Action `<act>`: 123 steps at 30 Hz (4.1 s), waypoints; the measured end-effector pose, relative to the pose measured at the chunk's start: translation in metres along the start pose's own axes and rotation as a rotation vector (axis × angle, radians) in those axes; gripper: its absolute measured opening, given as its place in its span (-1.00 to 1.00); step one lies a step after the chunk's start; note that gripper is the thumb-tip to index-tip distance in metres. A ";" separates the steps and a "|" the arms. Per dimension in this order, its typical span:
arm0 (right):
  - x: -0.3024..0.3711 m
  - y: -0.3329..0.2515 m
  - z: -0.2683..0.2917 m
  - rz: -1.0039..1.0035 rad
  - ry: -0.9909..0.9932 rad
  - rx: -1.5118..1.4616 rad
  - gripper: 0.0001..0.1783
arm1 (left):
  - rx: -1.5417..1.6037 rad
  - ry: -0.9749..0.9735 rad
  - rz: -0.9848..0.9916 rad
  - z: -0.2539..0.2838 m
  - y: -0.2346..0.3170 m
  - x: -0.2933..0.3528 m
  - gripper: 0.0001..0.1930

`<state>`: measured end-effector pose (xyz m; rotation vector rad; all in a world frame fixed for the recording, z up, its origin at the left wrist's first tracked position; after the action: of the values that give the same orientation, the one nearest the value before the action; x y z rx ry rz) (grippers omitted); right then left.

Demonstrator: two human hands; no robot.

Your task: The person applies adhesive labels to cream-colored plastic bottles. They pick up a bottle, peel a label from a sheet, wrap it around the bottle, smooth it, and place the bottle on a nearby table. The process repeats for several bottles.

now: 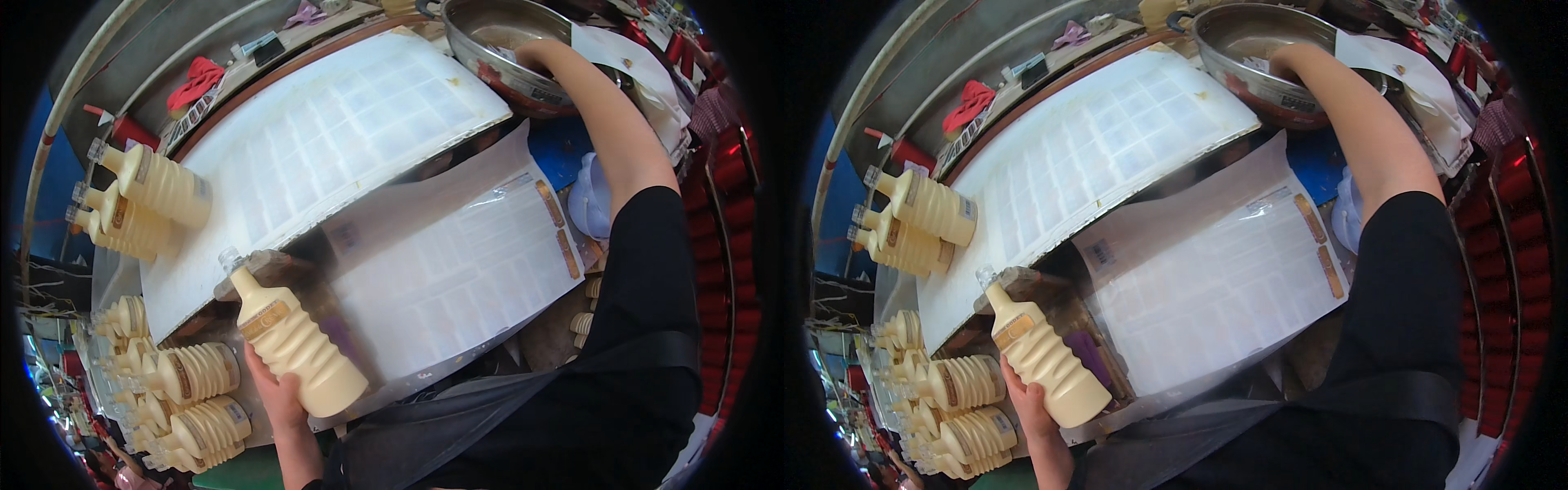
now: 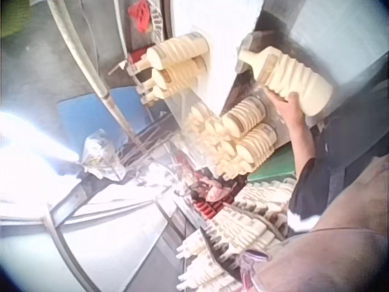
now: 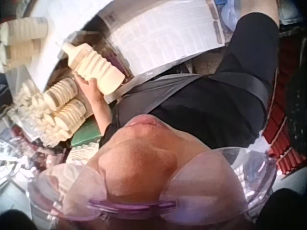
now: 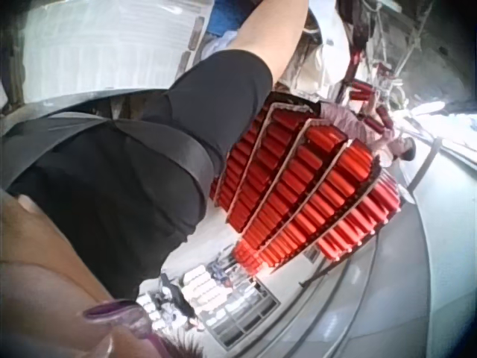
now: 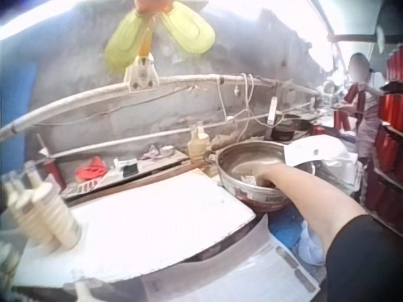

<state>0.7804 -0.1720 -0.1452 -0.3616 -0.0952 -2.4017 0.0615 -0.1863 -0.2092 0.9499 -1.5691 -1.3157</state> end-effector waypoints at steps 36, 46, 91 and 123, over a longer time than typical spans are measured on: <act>0.194 -0.097 0.084 0.538 0.532 -0.682 -0.72 | -0.006 -0.055 0.002 0.003 0.000 0.000 -0.06; 0.227 -0.183 -0.050 0.471 0.294 -0.801 -0.67 | -0.060 -0.063 -0.018 0.007 -0.004 -0.003 -0.05; 0.226 -0.234 -0.023 0.546 -0.180 -0.921 -0.71 | -0.169 0.008 -0.059 0.012 -0.002 0.008 -0.14; 0.469 -0.241 -0.183 1.539 0.723 -0.078 -0.47 | 0.023 0.050 -0.234 0.013 -0.035 0.050 -0.33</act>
<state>0.2430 -0.3179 -0.1803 0.3495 0.4477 -0.8788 0.0332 -0.2337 -0.2379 1.1999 -1.4711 -1.4241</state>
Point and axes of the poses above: each hand's wrist, its own x-axis away from the middle knuckle, its own z-axis out of the back of the hand, y = z × x, the point moved 4 cm from there along -x, towards the middle knuckle, and after that the axes turned 4 degrees about -x, right-handed, at the moved point
